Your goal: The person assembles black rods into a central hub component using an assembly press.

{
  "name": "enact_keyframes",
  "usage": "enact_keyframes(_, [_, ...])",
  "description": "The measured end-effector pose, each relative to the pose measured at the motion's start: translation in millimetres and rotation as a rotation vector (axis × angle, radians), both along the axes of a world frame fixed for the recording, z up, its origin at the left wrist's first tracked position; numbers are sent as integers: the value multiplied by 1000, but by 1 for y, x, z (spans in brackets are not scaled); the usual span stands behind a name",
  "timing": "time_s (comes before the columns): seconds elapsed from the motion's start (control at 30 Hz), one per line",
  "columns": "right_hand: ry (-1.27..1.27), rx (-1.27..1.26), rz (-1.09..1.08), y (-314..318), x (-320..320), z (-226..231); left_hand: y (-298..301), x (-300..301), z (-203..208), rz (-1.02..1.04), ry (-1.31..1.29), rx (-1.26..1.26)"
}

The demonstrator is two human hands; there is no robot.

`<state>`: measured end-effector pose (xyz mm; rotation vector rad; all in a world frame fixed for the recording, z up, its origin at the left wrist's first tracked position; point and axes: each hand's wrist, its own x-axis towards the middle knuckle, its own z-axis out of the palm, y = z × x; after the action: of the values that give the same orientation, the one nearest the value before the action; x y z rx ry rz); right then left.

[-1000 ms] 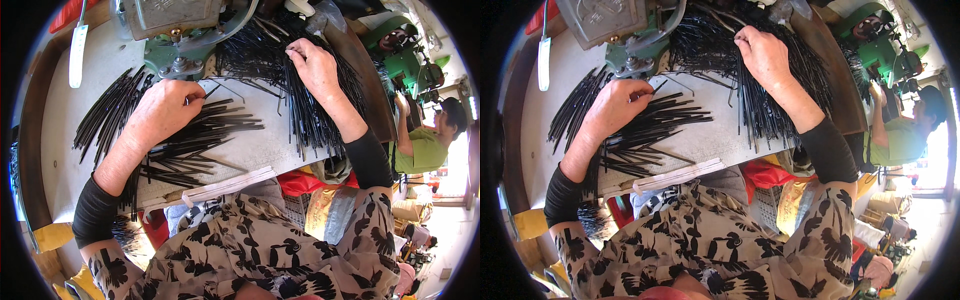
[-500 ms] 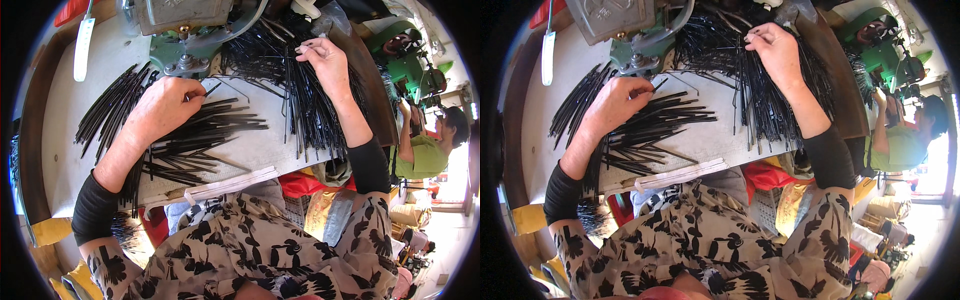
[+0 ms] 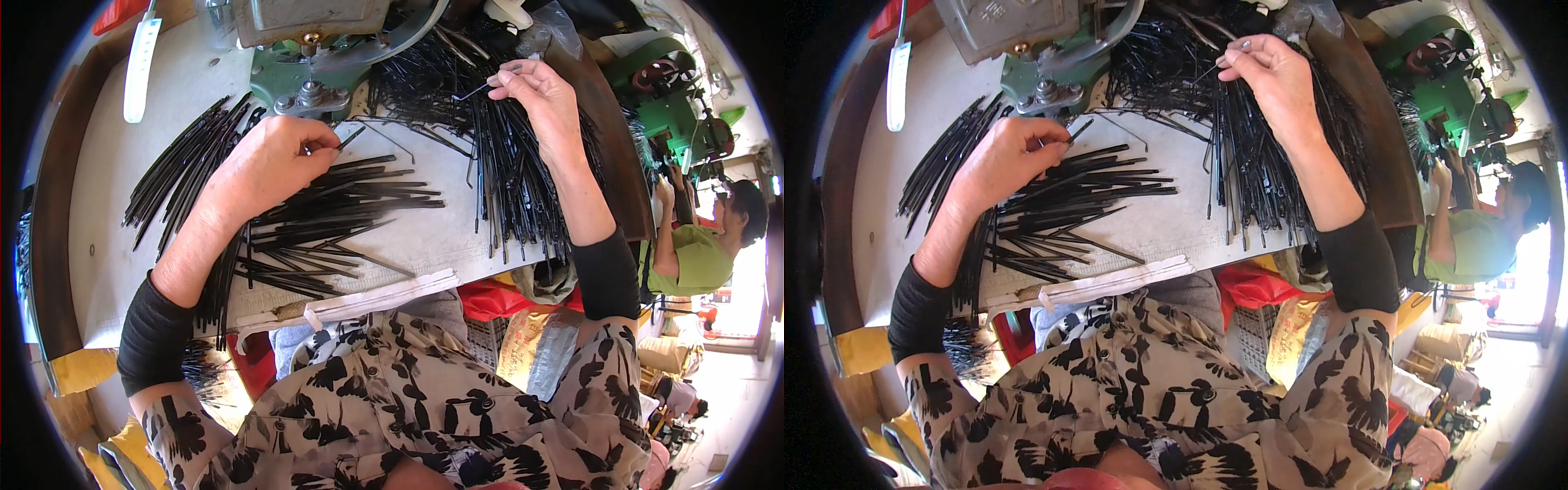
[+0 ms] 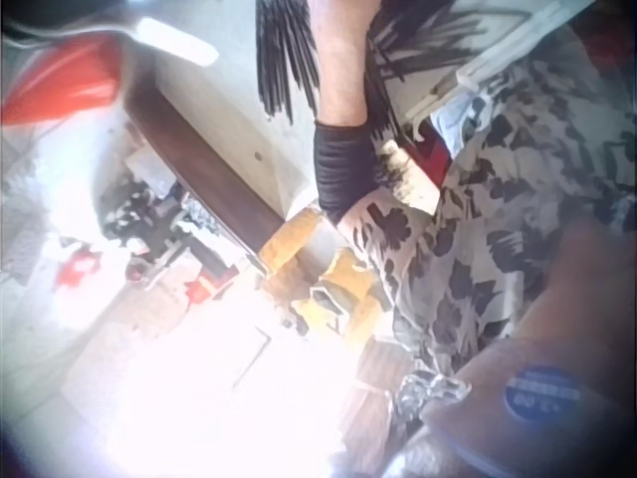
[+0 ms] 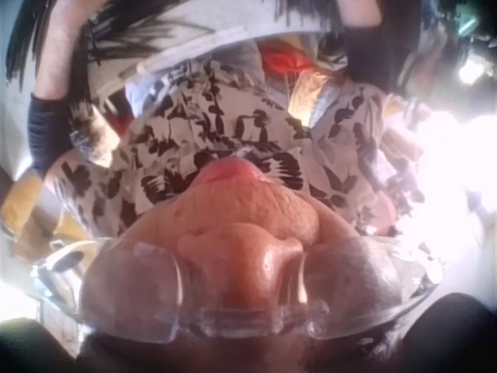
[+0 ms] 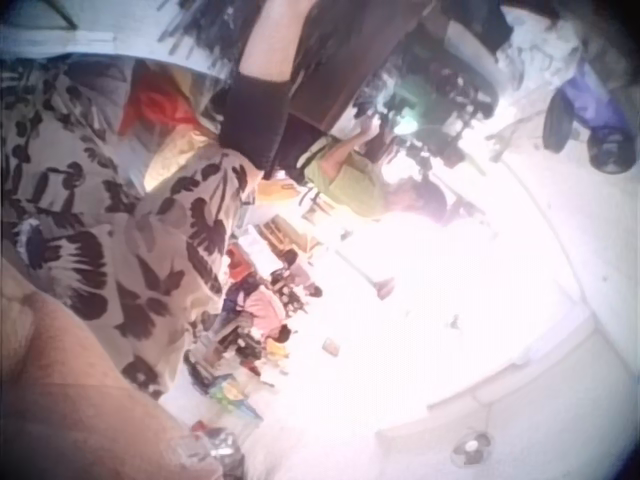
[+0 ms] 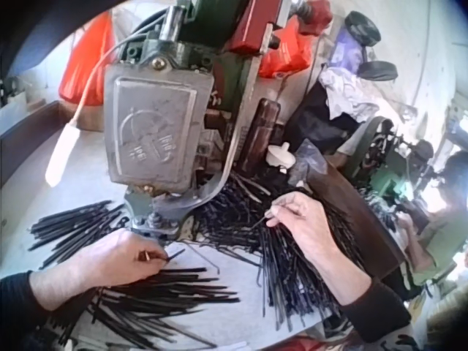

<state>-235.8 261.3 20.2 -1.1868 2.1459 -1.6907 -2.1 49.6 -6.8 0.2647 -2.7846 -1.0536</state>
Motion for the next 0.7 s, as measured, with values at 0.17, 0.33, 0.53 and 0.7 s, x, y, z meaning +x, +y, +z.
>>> enact_keyframes(0.17, [279, 270, 8, 0, 11, -7, -3, 1, 4, 51, -78, 153])
enact_keyframes(0.33, [485, 528, -93, -7, 14, 5, -4, 5, 5, 67, -72, 133])
enact_keyframes(0.53, [717, 876, -21, -9, 11, 5, -2, 4, 8, 81, -118, 158])
enact_keyframes(0.7, [702, 1124, 55, -2, 14, 19, -7, 5, 2, 43, -79, 180])
